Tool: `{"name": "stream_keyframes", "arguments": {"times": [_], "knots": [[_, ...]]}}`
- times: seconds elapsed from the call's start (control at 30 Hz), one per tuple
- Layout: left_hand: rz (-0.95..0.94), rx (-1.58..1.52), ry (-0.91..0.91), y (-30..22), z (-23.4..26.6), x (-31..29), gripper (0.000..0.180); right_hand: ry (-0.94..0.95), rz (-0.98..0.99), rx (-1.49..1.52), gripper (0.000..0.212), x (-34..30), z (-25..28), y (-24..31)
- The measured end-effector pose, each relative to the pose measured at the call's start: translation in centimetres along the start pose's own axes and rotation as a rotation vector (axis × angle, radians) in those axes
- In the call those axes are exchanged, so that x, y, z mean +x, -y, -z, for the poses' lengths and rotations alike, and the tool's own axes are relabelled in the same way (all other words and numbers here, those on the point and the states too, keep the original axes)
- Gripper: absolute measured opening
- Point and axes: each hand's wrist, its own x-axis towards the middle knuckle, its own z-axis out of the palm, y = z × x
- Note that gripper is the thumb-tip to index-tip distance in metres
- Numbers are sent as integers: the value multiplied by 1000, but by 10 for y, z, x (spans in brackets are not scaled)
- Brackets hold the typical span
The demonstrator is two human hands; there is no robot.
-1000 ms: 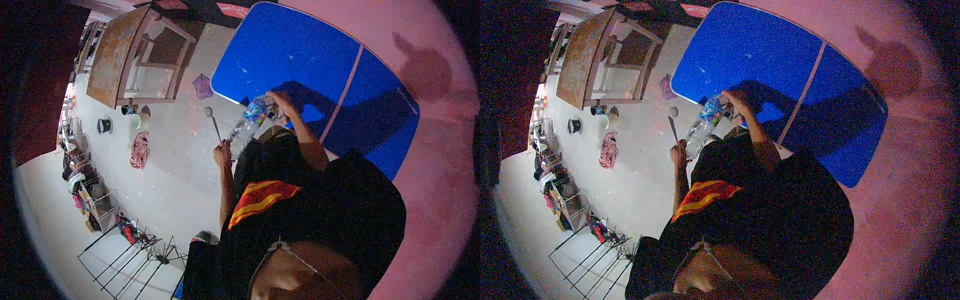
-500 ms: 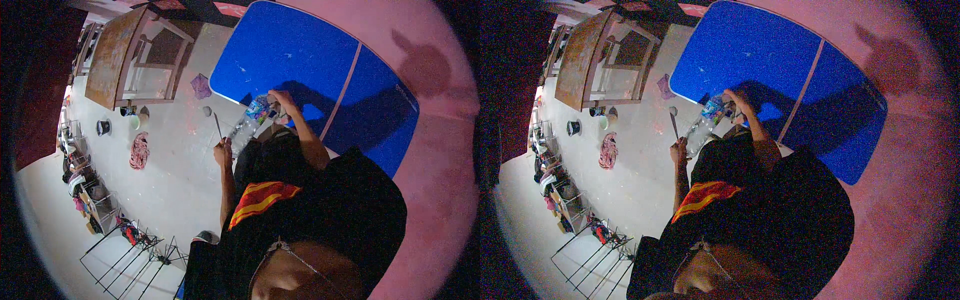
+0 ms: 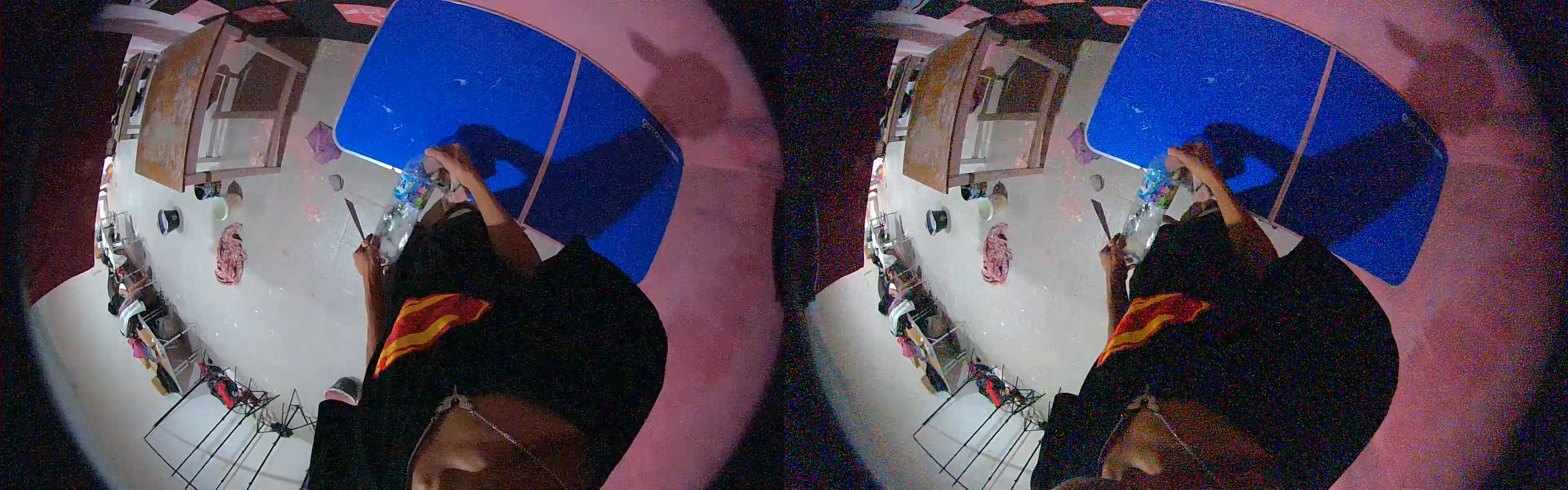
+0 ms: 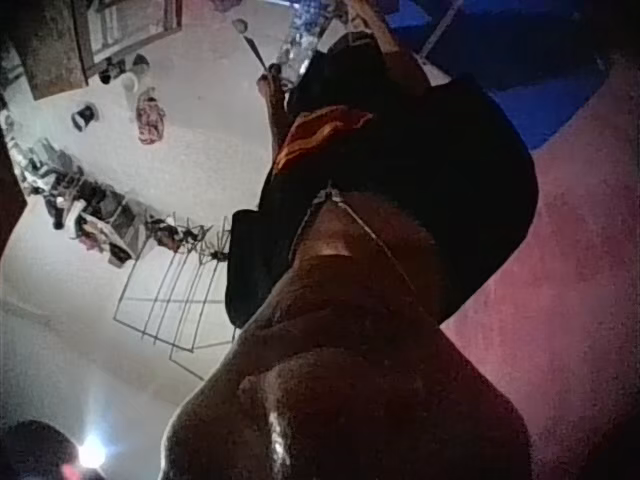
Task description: Wipe and scrape the surface of a blue folding table.
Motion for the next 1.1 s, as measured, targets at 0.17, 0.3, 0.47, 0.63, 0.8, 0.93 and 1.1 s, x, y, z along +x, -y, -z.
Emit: {"name": "stream_keyframes", "arguments": {"times": [0.17,0.3,0.47,0.63,0.8,0.93,1.1], "knots": [[-200,103,-107,-11,4,-9,45,23,-60,134,39,-11,2,-3],[-100,121,-41,1,0,2,44,-24,-58,164,37,-11,8,-8],[-108,74,-32,32,-5,23,42,-48,-46,-74,41,-1,7,-13],[-230,-60,36,39,-9,25,45,-176,-45,-123,44,-19,16,10],[-181,-467,451,15,-46,9,52,-228,303,-82,41,-74,53,68],[-34,-643,649,2,-77,-13,52,-382,461,-310,38,-143,82,98],[-102,-302,710,6,-86,-20,49,-737,412,-583,35,-202,132,90]]}}
